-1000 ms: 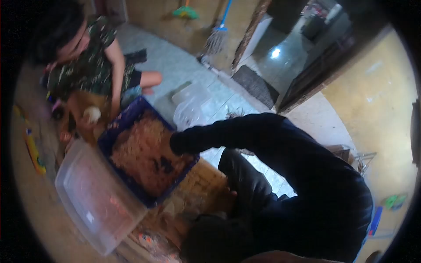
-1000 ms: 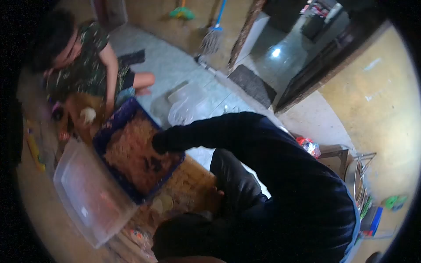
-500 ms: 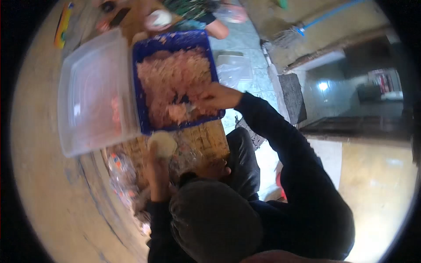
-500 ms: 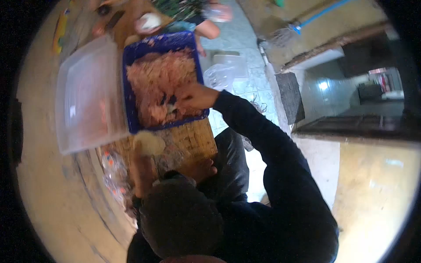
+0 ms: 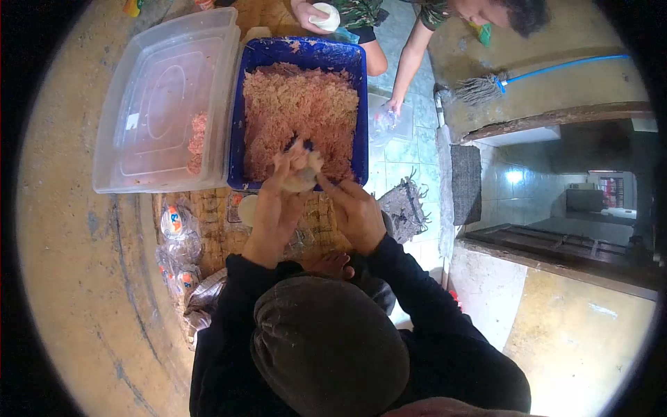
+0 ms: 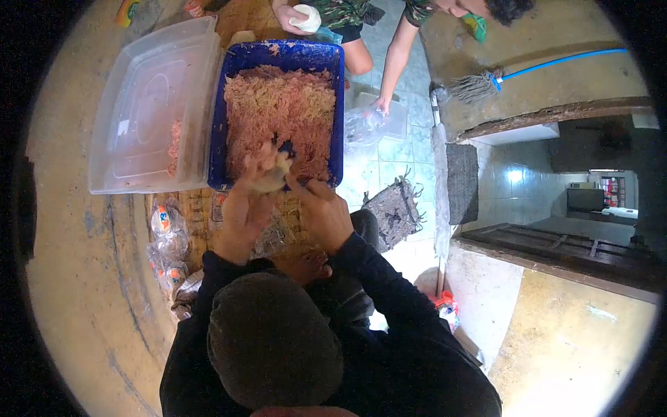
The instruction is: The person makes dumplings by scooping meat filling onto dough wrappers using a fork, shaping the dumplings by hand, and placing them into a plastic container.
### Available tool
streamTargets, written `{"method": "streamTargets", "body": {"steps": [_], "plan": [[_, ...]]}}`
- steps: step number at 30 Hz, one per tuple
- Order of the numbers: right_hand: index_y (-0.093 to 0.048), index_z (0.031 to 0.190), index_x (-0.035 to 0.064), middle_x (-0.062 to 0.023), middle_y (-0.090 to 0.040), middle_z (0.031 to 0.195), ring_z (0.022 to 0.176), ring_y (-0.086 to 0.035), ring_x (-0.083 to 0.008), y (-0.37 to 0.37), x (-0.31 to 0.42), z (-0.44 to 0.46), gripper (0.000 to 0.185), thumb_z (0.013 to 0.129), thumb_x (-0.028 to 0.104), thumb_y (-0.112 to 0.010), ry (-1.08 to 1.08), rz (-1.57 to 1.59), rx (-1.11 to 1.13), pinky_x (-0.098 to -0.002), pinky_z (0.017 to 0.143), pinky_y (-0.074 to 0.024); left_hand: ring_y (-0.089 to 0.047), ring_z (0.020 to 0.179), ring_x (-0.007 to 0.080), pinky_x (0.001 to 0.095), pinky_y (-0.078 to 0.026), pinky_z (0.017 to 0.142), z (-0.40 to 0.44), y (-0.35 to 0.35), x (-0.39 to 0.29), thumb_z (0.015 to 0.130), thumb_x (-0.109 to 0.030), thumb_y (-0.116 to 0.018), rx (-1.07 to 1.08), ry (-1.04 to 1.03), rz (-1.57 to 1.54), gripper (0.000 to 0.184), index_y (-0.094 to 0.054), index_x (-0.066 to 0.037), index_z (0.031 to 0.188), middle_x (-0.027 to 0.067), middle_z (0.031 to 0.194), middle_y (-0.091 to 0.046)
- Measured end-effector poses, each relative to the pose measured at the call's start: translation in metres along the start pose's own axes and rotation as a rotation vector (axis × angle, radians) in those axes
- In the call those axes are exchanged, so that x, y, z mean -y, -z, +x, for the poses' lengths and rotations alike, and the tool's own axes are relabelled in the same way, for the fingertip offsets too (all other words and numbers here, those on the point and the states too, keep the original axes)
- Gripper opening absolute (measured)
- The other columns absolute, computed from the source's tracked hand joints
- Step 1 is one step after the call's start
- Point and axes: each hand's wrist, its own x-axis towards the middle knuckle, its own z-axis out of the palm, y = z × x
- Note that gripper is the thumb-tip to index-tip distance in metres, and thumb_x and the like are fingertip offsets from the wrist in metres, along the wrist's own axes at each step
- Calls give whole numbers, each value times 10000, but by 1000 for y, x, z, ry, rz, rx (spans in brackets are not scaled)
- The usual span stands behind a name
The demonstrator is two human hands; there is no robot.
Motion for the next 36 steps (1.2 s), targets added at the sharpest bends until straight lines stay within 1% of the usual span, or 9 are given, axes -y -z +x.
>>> {"method": "streamTargets", "body": {"steps": [3, 5, 15, 17, 22, 25, 29, 33, 36], "plan": [[-678, 1278, 110, -195, -694, 993, 930, -668, -376, 12, -2, -1, 391, 899, 65, -591, 36, -14, 131, -429, 770, -543, -561, 1267, 240, 384, -409, 1132, -13, 49, -11, 1068, -314, -512, -192, 58, 86, 415, -515, -30, 1370, 124, 1354, -584], [-733, 1190, 105, -176, -704, 900, 839, -682, -369, 31, -7, 11, 311, 918, 67, -587, 111, 37, 143, -426, 761, -545, -580, 1249, 256, 407, -447, 1107, -18, 64, -31, 1018, -348, -580, -138, -381, 320, 429, -570, -29, 1304, 112, 1307, -612], [-770, 956, 114, -146, -721, 917, 904, -697, -370, -46, -88, 134, 190, 826, 191, -656, 45, -528, 342, -493, 789, -550, -600, 1202, 240, 370, -490, 1039, -66, 57, -26, 1039, -276, -563, -149, -137, 121, 383, -561, -22, 1325, 101, 1287, -622], [-727, 883, 24, -226, -712, 863, 893, -702, -402, -57, -91, 133, 170, 831, 109, -589, 421, -686, 312, -511, 785, -562, -602, 1206, 236, 374, -520, 994, -76, 63, -26, 1043, -284, -551, -319, -164, 122, 407, -553, -16, 1349, 106, 1277, -631], [-754, 1033, -16, -185, -737, 884, 762, -696, -253, -5, -88, 124, 222, 920, 169, -706, 135, 97, 624, -374, 747, -528, -545, 1296, 270, 433, -413, 1131, -74, 82, -26, 1083, -250, -446, -327, -266, 153, 395, -524, 14, 1366, 152, 1335, -603], [-754, 1045, -14, -177, -735, 867, 742, -678, -191, 8, -70, 116, 185, 905, 100, -713, 97, 243, 544, -362, 722, -526, -539, 1308, 274, 425, -411, 1135, -61, 68, -27, 1086, -257, -440, -282, -276, 102, 420, -506, 32, 1382, 164, 1355, -592], [-778, 997, 71, -162, -739, 915, 782, -703, -327, 10, -68, 124, 218, 888, 233, -682, 114, -364, 379, -429, 727, -546, -540, 1310, 281, 400, -408, 1133, -56, 58, -31, 1087, -261, -436, -220, -280, 52, 437, -502, 43, 1395, 177, 1368, -586], [-790, 1001, 123, -152, -734, 889, 777, -686, -360, -22, -68, 128, 235, 868, 288, -688, 326, -339, 506, -453, 728, -544, -544, 1296, 261, 412, -432, 1097, -59, 57, -29, 1069, -298, -460, -270, -327, 133, 464, -501, 27, 1397, 158, 1375, -578], [-785, 1048, 106, -152, -739, 871, 764, -710, -305, -19, -45, 125, 221, 892, 237, -698, 205, -217, 579, -410, 730, -549, -519, 1318, 258, 408, -414, 1106, -77, 57, -29, 1066, -290, -462, -439, -327, 418, 460, -507, 29, 1395, 148, 1393, -563]]}}
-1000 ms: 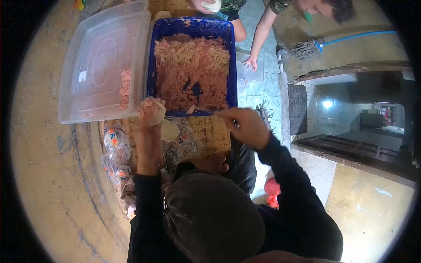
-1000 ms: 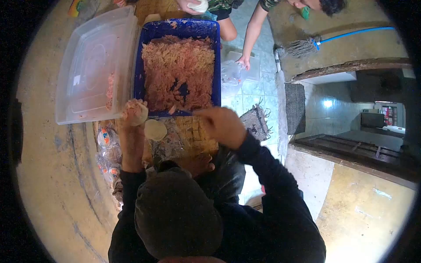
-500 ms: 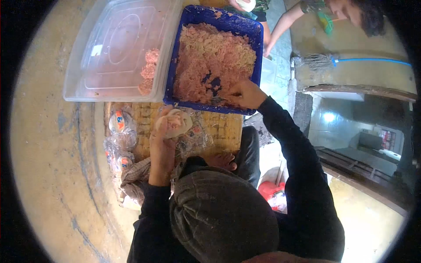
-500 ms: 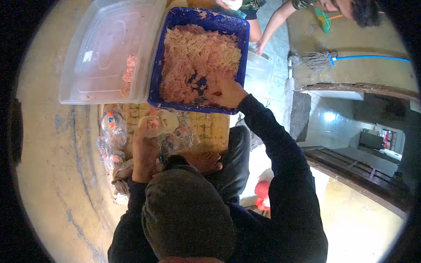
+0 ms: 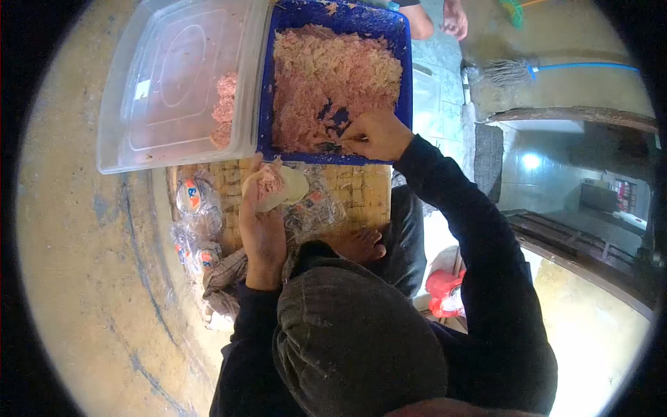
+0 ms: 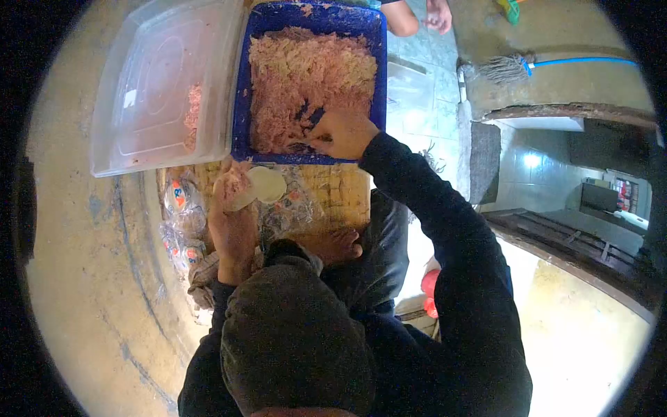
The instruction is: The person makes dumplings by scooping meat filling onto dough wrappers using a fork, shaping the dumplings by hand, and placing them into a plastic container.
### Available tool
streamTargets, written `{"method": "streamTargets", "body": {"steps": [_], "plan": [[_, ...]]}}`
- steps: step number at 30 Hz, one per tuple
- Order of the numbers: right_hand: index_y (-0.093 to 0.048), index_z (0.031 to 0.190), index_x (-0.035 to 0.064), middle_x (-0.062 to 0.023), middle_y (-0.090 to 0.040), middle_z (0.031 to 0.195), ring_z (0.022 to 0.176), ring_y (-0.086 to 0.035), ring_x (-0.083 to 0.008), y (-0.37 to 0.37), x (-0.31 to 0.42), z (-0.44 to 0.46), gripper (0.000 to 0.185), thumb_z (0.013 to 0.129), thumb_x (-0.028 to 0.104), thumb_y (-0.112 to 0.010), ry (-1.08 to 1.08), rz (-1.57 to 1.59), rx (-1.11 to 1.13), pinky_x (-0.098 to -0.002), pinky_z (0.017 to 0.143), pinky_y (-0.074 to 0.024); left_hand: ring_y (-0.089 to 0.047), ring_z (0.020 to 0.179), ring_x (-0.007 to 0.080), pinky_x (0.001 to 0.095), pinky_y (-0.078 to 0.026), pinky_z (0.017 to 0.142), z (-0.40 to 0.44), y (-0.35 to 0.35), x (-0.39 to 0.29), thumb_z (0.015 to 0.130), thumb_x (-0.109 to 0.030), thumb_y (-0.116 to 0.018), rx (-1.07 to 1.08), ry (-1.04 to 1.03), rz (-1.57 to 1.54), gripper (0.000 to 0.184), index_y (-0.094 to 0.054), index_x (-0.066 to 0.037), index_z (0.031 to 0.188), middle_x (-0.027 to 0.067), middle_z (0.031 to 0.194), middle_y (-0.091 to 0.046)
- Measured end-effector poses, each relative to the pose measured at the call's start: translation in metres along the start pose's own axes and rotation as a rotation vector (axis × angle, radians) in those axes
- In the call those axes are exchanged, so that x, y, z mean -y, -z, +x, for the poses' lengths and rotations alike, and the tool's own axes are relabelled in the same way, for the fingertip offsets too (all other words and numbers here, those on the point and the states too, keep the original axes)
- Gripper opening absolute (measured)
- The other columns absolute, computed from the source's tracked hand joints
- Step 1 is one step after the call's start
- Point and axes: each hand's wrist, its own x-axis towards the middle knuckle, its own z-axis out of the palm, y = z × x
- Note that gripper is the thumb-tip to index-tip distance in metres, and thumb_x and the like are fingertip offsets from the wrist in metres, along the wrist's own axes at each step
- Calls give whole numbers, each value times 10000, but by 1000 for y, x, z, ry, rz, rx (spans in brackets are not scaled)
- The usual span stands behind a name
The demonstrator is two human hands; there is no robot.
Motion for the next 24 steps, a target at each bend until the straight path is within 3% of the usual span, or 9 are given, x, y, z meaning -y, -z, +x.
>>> {"method": "streamTargets", "body": {"steps": [3, 4, 7, 12, 15, 17, 19, 22, 24], "plan": [[-762, 1103, 46, -150, -754, 885, 756, -722, -220, 8, -2, -3, 219, 925, 154, -695, 72, 372, 2, -345, 707, -544, -518, 1316, 262, 407, -397, 1116, 11, 18, 19, 1055, -274, -481, 59, 26, -251, 463, -498, 27, 1408, 139, 1375, -570], [-741, 1115, -16, -132, -760, 886, 755, -693, -130, 11, 0, -8, 212, 957, 111, -679, 107, 443, -34, -281, 687, -531, -530, 1306, 254, 392, -389, 1133, 11, 18, 18, 1039, -219, -513, 92, 41, -357, 446, -494, 32, 1407, 151, 1377, -572], [-761, 1039, 5, -126, -734, 809, 664, -654, -161, 27, 18, -27, 199, 928, 165, -717, 85, 501, -259, -322, 631, -508, -533, 1311, 249, 383, -376, 1160, 13, 11, 10, 1025, -166, -541, 121, 49, -451, 431, -488, 35, 1402, 167, 1389, -566], [-738, 1025, -41, -93, -734, 811, 725, -624, -79, 11, 57, -60, 188, 952, 131, -710, 15, 820, -351, -281, 667, -516, -512, 1346, 268, 411, -374, 1177, 20, -40, -6, 1042, -185, -519, 262, 19, -480, 403, -490, 30, 1382, 172, 1405, -551], [-743, 1019, -34, -105, -732, 797, 738, -624, -76, -15, 58, -57, 183, 945, 131, -716, -92, 736, -410, -285, 668, -517, -500, 1361, 286, 425, -373, 1183, 24, -57, -2, 1049, -197, -513, 298, 95, -515, 398, -489, 21, 1382, 172, 1418, -545], [-748, 976, -23, -155, -718, 785, 686, -656, -153, -15, 56, -60, 183, 937, 153, -713, -159, 791, -346, -320, 656, -520, -501, 1359, 292, 422, -380, 1176, 27, -56, 6, 1054, -200, -510, 249, 163, -490, 407, -475, 14, 1398, 172, 1435, -536], [-743, 914, -8, -193, -686, 766, 651, -662, -281, -9, 50, -63, 201, 931, 189, -701, -30, 441, -277, -373, 625, -511, -500, 1360, 287, 414, -381, 1173, 25, -42, 13, 1049, -191, -516, 228, 150, -452, 420, -462, 15, 1412, 170, 1446, -527], [-725, 919, -34, -135, -635, 661, 563, -545, -161, 10, 55, -74, 214, 940, 178, -704, -95, 430, -288, -339, 564, -449, -499, 1359, 276, 393, -390, 1159, 29, -32, 10, 1039, -181, -529, 186, 73, -404, 453, -439, 16, 1438, 163, 1455, -518], [-730, 916, -27, -142, -632, 663, 558, -554, -171, 11, 71, -66, 210, 938, 181, -706, -41, 479, -311, -341, 562, -450, -500, 1357, 269, 380, -398, 1148, 25, -32, 5, 1034, -179, -537, 166, 3, -414, 473, -428, 16, 1451, 157, 1453, -517]]}}
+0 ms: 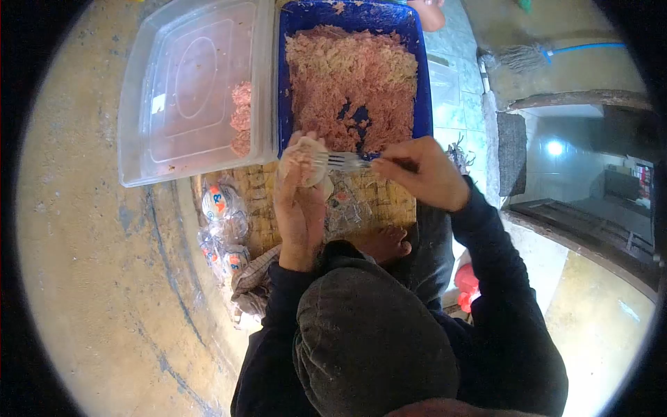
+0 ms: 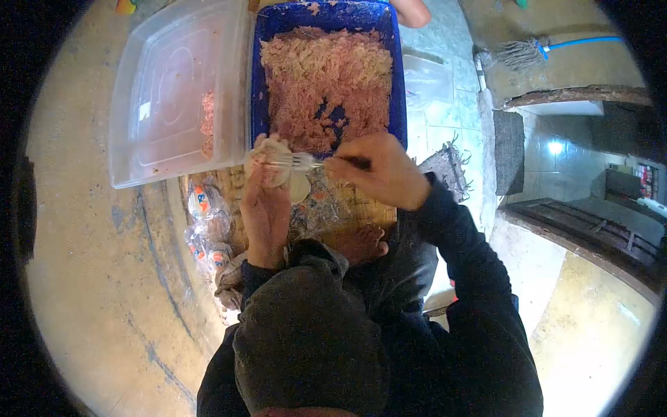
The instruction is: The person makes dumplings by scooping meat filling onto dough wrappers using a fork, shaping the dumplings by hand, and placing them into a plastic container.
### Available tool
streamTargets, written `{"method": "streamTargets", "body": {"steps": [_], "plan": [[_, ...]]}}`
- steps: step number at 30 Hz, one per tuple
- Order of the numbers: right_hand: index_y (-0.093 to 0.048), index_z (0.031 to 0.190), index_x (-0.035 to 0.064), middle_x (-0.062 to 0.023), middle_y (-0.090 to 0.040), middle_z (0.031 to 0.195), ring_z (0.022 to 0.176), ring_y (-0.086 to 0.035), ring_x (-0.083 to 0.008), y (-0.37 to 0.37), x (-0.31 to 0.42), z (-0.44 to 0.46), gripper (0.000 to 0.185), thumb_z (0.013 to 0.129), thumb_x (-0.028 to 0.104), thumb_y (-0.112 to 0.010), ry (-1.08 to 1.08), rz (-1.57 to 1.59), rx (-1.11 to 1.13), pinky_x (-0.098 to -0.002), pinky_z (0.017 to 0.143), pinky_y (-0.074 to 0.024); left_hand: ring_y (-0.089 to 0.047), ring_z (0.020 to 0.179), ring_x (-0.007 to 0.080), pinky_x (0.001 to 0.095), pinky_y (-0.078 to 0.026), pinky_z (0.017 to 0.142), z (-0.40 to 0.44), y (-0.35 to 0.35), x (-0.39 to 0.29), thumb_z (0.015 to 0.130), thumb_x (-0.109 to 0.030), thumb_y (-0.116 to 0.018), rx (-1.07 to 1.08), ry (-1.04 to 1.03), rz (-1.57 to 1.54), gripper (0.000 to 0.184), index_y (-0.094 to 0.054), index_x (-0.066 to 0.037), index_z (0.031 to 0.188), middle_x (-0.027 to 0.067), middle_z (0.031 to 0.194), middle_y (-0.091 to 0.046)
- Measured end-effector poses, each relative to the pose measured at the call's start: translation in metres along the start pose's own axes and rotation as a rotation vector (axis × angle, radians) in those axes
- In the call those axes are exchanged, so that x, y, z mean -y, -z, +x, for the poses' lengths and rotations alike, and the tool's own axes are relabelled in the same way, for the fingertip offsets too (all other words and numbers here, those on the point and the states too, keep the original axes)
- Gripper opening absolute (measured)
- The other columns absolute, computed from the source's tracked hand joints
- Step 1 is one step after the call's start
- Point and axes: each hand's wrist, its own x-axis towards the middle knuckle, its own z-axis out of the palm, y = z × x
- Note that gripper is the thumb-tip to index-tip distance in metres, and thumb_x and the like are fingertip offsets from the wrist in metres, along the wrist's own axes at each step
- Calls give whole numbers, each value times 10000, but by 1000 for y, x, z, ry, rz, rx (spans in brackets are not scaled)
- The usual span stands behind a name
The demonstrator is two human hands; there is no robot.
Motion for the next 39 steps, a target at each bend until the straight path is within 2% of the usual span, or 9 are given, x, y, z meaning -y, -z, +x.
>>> {"method": "streamTargets", "body": {"steps": [3, 5, 12, 15, 26, 31, 33, 36, 39], "plan": [[-744, 900, -2, -158, -643, 685, 560, -594, -211, -12, 0, 7, 211, 929, 206, -716, 31, -19, 16, -355, 565, -452, -496, 1358, 254, 366, -402, 1139, -8, 4, -9, 1020, -195, -561, 138, 124, -76, 515, -416, 17, 1466, 149, 1461, -507], [-722, 838, 26, -199, -651, 727, 658, -638, -373, -8, 1, 6, 294, 902, 312, -693, -11, -75, 206, -477, 631, -480, -507, 1356, 294, 433, -375, 1169, -17, 51, -22, 1002, -244, -591, 246, 206, 162, 597, -386, 32, 1490, 180, 1475, -503], [-730, 806, 45, -200, -689, 789, 726, -679, -385, 0, -44, 77, 282, 854, 319, -690, -26, -605, 46, -512, 648, -516, -535, 1325, 255, 410, -419, 1144, -20, 85, -25, 1033, -275, -530, -72, 275, -38, 523, -455, 39, 1444, 166, 1430, -548], [-720, 743, 38, -176, -667, 694, 704, -665, -391, -19, -56, 89, 335, 908, 317, -634, 19, -837, 215, -504, 657, -515, -544, 1312, 251, 407, -420, 1137, -22, 77, -25, 1046, -277, -498, -112, 213, -6, 486, -493, 42, 1413, 162, 1401, -572], [-748, 847, 6, -139, -663, 678, 544, -579, -204, 23, -33, 54, 297, 958, 276, -696, -8, 102, 222, -350, 549, -450, -578, 1237, 265, 407, -426, 1112, -13, 49, -11, 1088, -251, -410, -154, 119, -28, 391, -544, 25, 1332, 152, 1323, -611], [-731, 840, -8, -168, -640, 671, 540, -564, -219, -2, -21, 24, 276, 947, 245, -707, 43, 71, 62, -347, 558, -457, -566, 1272, 256, 406, -445, 1118, 1, -9, -4, 1094, -294, -437, 25, 181, -52, 404, -528, 6, 1348, 154, 1359, -591], [-746, 876, -29, -82, -678, 673, 624, -585, -64, -11, -22, 20, 227, 958, 179, -708, -11, 26, 16, -288, 582, -478, -562, 1287, 253, 409, -451, 1120, 5, -12, -4, 1093, -301, -445, 5, 221, -55, 408, -522, 3, 1354, 156, 1370, -585], [-722, 822, -9, -178, -607, 637, 521, -563, -255, 9, -6, 13, 265, 941, 228, -707, 39, -87, -28, -375, 551, -456, -545, 1318, 259, 416, -452, 1122, 11, -4, -6, 1091, -270, -451, 34, 282, 10, 403, -499, 5, 1381, 164, 1403, -565], [-710, 802, -13, -176, -593, 628, 511, -551, -267, 9, 4, 1, 274, 933, 228, -714, -47, 184, -94, -387, 542, -442, -538, 1327, 270, 414, -449, 1124, 11, -5, -7, 1083, -269, -471, 51, 174, -9, 426, -481, 13, 1401, 174, 1420, -552]]}}
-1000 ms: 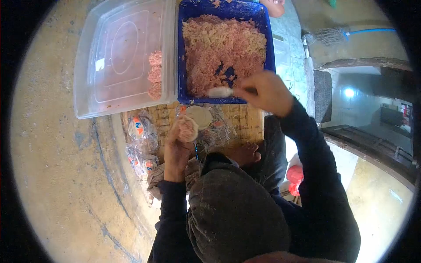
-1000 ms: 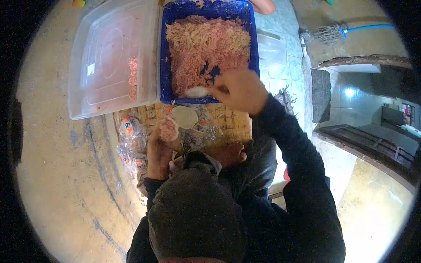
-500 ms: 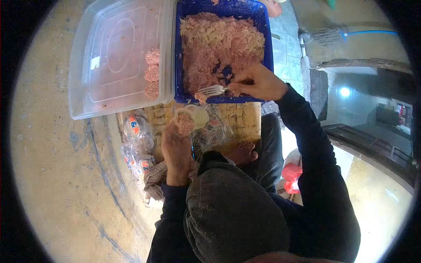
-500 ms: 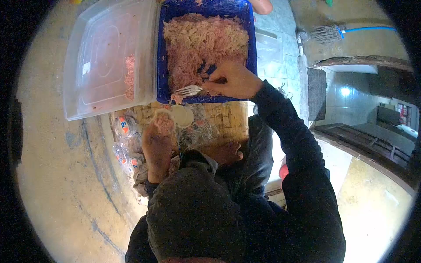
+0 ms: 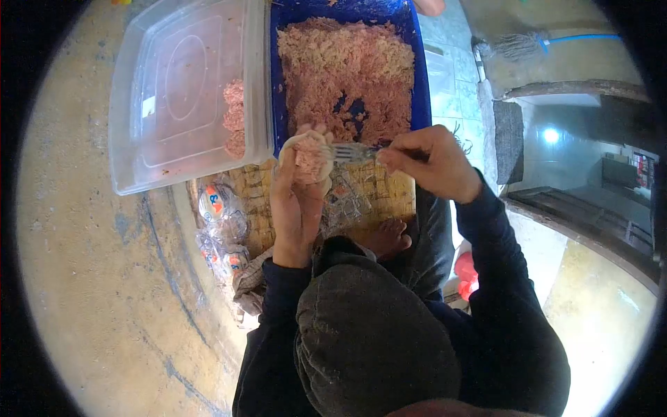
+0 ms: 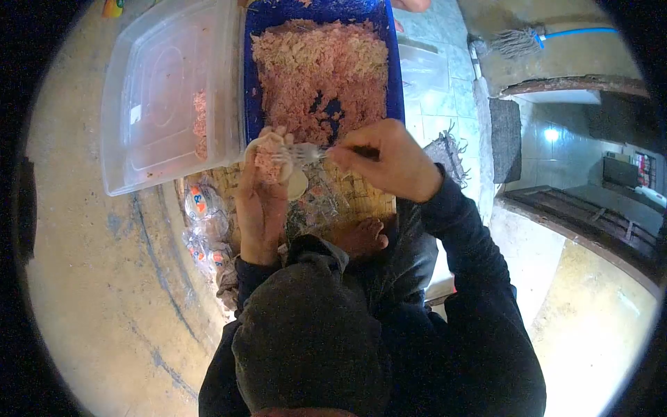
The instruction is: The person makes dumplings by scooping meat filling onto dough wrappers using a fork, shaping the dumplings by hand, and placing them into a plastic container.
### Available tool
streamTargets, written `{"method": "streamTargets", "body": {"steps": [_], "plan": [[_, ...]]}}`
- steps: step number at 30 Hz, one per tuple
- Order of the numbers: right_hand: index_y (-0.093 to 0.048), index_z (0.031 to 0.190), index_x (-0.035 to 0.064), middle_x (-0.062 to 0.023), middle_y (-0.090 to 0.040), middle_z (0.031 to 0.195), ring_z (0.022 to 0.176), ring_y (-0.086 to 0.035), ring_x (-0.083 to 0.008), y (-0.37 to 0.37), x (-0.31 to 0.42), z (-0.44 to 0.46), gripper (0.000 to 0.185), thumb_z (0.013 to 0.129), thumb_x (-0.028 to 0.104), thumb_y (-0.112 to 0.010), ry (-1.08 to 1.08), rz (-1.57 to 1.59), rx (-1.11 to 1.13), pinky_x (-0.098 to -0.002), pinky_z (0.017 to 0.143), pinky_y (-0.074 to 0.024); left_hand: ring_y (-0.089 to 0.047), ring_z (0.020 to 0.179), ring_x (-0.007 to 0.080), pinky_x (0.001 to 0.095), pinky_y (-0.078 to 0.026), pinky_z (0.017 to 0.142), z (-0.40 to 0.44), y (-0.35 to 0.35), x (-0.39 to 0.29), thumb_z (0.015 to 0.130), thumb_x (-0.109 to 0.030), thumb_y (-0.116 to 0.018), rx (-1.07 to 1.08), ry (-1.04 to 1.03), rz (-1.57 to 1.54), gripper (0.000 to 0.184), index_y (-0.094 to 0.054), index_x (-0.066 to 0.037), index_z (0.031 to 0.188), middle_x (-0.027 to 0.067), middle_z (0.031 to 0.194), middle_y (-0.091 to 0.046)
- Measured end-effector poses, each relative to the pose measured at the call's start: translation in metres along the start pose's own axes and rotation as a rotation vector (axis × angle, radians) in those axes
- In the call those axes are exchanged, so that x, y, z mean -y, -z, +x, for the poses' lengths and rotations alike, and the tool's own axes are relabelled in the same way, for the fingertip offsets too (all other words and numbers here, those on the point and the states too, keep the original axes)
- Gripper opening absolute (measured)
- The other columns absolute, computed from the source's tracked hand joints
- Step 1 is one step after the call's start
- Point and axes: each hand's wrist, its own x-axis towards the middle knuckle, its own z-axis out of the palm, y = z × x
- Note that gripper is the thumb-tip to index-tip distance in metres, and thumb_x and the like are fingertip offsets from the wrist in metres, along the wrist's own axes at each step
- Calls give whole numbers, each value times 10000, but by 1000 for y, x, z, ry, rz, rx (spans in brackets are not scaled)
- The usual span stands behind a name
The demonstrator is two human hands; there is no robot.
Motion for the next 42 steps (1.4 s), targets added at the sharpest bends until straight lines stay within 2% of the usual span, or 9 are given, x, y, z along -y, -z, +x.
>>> {"method": "streamTargets", "body": {"steps": [3, 12, 15, 17, 22, 26, 30, 33, 42], "plan": [[-702, 775, -16, -173, -588, 618, 527, -580, -268, -16, -7, 7, 300, 921, 245, -727, -9, -117, 86, -384, 545, -436, -529, 1336, 280, 408, -441, 1127, -1, -8, 4, 1072, -274, -493, 161, 49, 2, 450, -472, 17, 1413, 176, 1427, -545], [-698, 793, 21, -198, -626, 685, 639, -621, -402, -9, 9, 1, 308, 928, 299, -694, 21, -380, 130, -453, 579, -463, -576, 1284, 269, 407, -453, 1104, 4, 13, 1, 1064, -303, -504, 29, 61, 84, 442, -531, 11, 1374, 164, 1397, -586], [-675, 774, 28, -196, -622, 680, 664, -628, -402, -17, 15, -3, 297, 930, 280, -689, 6, -347, -82, -457, 580, -475, -610, 1237, 245, 390, -539, 1007, 5, 5, 1, 1064, -305, -503, 86, 39, 66, 434, -537, -4, 1374, 157, 1377, -602], [-708, 836, -2, -163, -624, 660, 544, -624, -294, -27, 3, -1, 192, 923, 168, -708, 38, -343, -157, -393, 516, -452, -616, 1220, 241, 369, -491, 1066, 1, -5, 0, 1056, -262, -528, 158, 97, -25, 403, -531, -2, 1363, 144, 1316, -628], [-713, 990, 35, -164, -677, 783, 618, -642, -338, -52, -13, -20, 125, 920, 136, -685, 194, -530, -312, -428, 557, -493, -628, 1192, 238, 340, -525, 1005, 6, -8, 15, 1013, -186, -610, 4, 56, 97, 417, -521, 13, 1367, 148, 1306, -628], [-684, 1048, 42, -168, -693, 836, 706, -682, -367, -52, -45, -20, 157, 921, 133, -670, 183, -502, -333, -442, 606, -526, -688, 1062, 213, 348, -588, 890, 9, -25, 13, 972, -199, -683, 139, -68, 241, 408, -592, 12, 1308, 143, 1178, -704], [-682, 1051, 40, -182, -697, 867, 757, -696, -386, -31, -10, -18, 162, 919, 132, -664, 141, -438, -249, -445, 629, -539, -687, 1072, 237, 360, -548, 966, 8, -32, 3, 988, -189, -662, 221, -136, 232, 407, -574, 30, 1320, 150, 1216, -687], [-679, 1114, 41, -199, -701, 915, 776, -696, -399, -39, 17, -28, 210, 923, 122, -652, 37, -480, -106, -449, 644, -549, -627, 1185, 219, 303, -545, 925, 11, -32, 1, 1034, -170, -575, 44, -10, 155, 413, -497, 22, 1392, 141, 1318, -613], [-640, 1147, 65, -87, -703, 907, 749, -704, -294, -49, -18, -23, 332, 820, 95, -688, 334, -643, -387, -409, 605, -560, -596, 1247, 221, 338, -502, 1049, 15, -34, 6, 1044, -217, -562, 42, 50, 114, 420, -500, -9, 1404, 128, 1360, -598]]}}
